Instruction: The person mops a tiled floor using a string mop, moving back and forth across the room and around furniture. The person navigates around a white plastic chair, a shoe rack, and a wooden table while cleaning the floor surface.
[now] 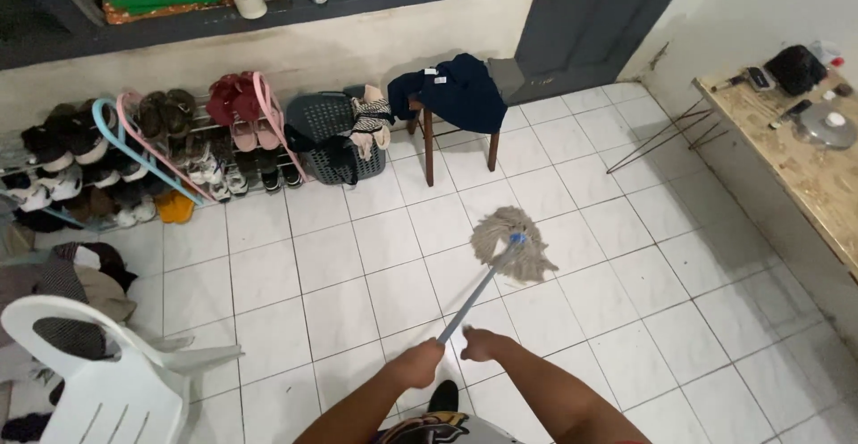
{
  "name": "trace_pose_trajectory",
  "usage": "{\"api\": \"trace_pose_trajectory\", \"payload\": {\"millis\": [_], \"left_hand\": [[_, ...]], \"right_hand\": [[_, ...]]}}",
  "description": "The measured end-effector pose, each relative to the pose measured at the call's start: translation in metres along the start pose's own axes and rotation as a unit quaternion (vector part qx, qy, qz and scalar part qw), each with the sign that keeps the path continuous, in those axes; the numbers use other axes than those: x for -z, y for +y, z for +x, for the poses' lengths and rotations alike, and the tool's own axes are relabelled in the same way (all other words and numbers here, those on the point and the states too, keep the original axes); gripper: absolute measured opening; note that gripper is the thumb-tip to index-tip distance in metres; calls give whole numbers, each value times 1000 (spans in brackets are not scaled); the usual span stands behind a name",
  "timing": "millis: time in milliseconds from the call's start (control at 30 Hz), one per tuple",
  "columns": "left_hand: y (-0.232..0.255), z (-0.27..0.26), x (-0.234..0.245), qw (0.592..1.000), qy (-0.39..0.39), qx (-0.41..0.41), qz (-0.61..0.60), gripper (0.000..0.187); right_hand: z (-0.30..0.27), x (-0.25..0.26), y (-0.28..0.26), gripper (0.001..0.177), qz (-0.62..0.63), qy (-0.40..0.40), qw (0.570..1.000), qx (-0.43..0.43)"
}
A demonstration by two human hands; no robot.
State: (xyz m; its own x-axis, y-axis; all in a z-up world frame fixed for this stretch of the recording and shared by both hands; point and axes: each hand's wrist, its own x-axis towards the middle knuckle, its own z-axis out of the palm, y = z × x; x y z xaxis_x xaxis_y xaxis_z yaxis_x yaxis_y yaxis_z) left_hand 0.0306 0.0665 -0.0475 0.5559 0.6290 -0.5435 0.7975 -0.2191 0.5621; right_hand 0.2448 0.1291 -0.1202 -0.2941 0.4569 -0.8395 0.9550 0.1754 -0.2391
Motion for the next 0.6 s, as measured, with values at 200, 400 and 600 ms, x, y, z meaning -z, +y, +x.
{"api": "trace_pose_trajectory", "payload": {"millis": [200,400,600], "left_hand": [[-38,-27,11,997,60,37,29,28],[13,-97,48,993,-33,114,-25,35],[39,-13,61,991,-48,116,-42,28]], "right_hand": [[10,-37,-8,85,80,14,991,107],[-70,11,-48,68,106,208,943,236],[-62,21,-22,72,64,168,964,198]]}}
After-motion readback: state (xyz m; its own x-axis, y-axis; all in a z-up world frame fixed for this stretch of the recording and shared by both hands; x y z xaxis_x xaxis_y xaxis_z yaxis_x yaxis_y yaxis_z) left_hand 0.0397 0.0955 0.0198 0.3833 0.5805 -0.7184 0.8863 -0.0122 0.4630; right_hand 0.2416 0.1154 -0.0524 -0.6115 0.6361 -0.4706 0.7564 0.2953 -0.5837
